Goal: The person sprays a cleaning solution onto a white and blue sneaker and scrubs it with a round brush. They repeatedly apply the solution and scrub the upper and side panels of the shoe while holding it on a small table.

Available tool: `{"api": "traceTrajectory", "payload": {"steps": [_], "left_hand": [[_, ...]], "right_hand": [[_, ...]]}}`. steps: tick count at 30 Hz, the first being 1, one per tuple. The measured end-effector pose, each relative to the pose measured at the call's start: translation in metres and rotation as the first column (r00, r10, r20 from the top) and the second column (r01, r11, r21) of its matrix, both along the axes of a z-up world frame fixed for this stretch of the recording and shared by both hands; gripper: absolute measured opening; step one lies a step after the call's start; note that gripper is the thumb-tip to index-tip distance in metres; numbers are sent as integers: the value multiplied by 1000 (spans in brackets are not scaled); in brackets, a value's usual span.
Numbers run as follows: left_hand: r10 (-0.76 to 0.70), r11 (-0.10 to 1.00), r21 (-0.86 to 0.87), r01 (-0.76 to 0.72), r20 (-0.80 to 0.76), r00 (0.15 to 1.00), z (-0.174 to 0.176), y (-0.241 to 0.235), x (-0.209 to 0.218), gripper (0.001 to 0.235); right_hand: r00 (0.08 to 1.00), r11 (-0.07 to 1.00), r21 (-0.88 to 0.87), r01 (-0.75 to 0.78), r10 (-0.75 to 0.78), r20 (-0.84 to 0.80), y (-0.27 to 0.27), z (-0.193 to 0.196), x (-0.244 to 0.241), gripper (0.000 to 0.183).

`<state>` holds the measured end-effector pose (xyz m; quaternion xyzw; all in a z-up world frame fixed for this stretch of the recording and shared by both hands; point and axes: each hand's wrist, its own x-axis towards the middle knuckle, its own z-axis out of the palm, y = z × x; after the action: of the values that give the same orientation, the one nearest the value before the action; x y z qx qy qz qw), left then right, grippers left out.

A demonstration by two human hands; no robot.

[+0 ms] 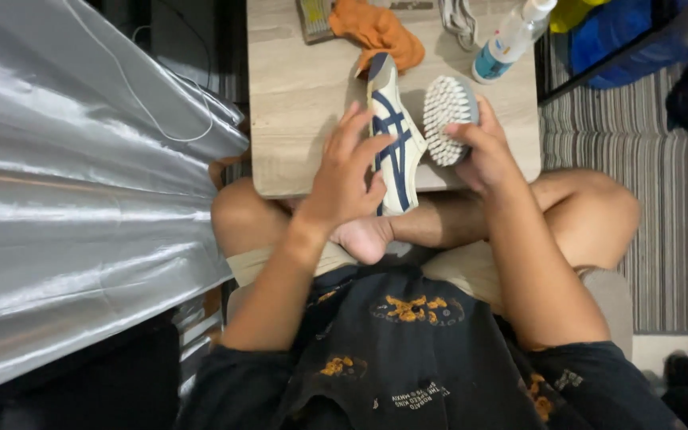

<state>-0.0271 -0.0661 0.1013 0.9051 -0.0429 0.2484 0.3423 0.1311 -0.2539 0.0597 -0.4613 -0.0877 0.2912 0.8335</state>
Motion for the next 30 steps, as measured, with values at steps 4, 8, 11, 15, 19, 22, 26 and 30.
{"api": "traceTrajectory", "payload": {"steps": [4, 8, 11, 15, 19, 22, 26, 30], "left_hand": [[-174, 870, 376, 320, -375, 911, 48, 1, 39, 81], [-107, 769, 359, 530, -744, 659, 12, -6, 88, 53], [-104, 761, 372, 532, -738, 667, 15, -6, 98, 24], [-2, 686, 521, 507, -696, 718, 17, 2, 100, 16], [-46, 799, 330, 503, -800, 598, 57, 12, 87, 4], [-162, 906, 47, 421, -880, 447, 85, 23, 80, 8], [-475, 861, -499, 97, -722, 504, 61, 28, 61, 21], [-495, 317, -922, -221, -359, 791, 24, 1, 37, 21]], "right_hand": [[981, 999, -2, 42, -41, -191, -28, 14, 4, 79], [994, 999, 5, 33, -33, -102, -42, 10, 0, 43], [990, 1000, 7, 13, -12, -137, -53, 0, -2, 45], [980, 998, 67, -12, 25, -200, -55, -4, -2, 47], [974, 994, 88, -57, 75, -215, -56, -3, -1, 44], [982, 994, 80, -71, 84, -167, -58, 5, -6, 43], [1000, 998, 63, 20, -21, 3, -58, 17, -11, 63], [930, 969, -192, 153, -76, 360, -65, 25, -6, 71]]}}
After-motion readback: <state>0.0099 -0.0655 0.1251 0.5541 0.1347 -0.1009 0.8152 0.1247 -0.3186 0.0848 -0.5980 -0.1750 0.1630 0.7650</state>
